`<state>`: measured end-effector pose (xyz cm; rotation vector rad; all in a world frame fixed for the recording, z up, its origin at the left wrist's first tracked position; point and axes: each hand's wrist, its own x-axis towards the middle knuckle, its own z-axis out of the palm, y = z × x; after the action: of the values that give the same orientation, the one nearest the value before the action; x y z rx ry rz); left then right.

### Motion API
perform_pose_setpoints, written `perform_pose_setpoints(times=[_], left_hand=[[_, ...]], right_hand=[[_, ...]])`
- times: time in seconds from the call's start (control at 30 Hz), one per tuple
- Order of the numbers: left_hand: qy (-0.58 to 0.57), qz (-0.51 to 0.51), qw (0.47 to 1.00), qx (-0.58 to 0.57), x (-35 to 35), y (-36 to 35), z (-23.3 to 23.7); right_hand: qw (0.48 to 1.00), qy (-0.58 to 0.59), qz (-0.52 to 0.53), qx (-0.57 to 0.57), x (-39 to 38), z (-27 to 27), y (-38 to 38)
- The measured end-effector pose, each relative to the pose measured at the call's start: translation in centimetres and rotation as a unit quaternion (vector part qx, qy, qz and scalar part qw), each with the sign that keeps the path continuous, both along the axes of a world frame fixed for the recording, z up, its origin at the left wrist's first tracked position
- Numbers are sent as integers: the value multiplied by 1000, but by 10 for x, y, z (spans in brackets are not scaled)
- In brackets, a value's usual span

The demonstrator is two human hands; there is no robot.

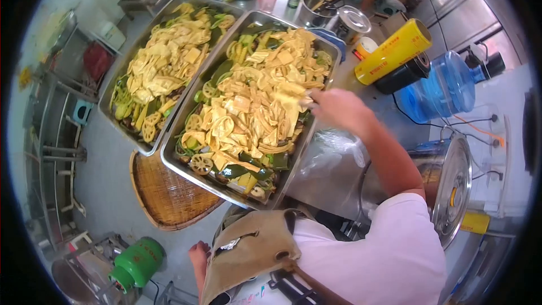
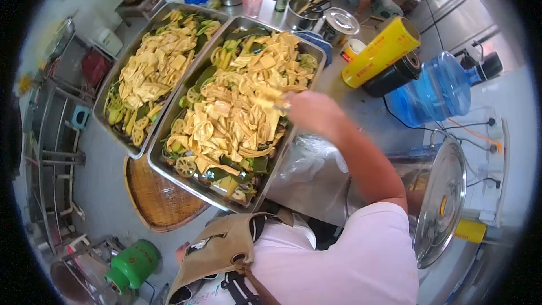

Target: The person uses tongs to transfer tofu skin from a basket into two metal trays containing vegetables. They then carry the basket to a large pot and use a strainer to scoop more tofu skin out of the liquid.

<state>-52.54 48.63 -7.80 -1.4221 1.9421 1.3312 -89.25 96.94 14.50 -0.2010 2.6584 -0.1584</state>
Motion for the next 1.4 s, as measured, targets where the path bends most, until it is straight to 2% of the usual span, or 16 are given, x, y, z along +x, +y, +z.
perform_pose_setpoints(times=[0.1,0.17,0.23,0.3,0.37,0.43,0.5,0.6,0.7,0.8,0.83,0.9,1.1,1.23,1.3,1.4], left_hand=[[-9,13,1000,19,4,-4,-13],[40,-129,991,-15,41,-31,-56],[64,-190,979,-43,51,-41,-60],[68,-166,982,-64,56,-37,-43],[89,-9,996,-23,56,-26,-25],[98,79,992,1,59,-15,-24],[93,93,991,1,77,-17,-30],[-41,-120,985,-116,122,-39,-93],[-50,-48,992,-102,150,-39,-128],[-14,-129,986,-108,142,-21,-106],[6,-97,991,-92,126,-10,-86],[48,-42,996,-64,95,6,-49],[23,-67,997,-22,75,-12,-47],[-13,5,1000,5,52,-21,-34],[-4,129,991,41,44,-18,-25],[-1,99,995,22,48,-13,-22]], right_hand=[[997,-35,41,-60,19,-16,-64],[996,1,61,-68,13,-53,-88],[996,36,45,-70,-6,-71,-103],[996,64,11,-56,-31,-94,-99],[996,85,-8,-20,-60,-92,-89],[994,99,-44,-2,-93,-86,-70],[989,124,-77,-5,-128,-96,-47],[987,142,-68,12,-162,-84,-21],[993,112,-28,11,-152,-46,-13],[999,20,21,-34,-99,-19,-31],[997,-19,51,-50,-75,-13,-39],[987,-76,108,-93,-39,-28,-53],[971,-21,183,-152,48,-80,-136],[954,-27,259,-149,79,-71,-151],[952,-18,281,-120,86,-57,-149],[955,-103,250,-118,77,-38,-124]])
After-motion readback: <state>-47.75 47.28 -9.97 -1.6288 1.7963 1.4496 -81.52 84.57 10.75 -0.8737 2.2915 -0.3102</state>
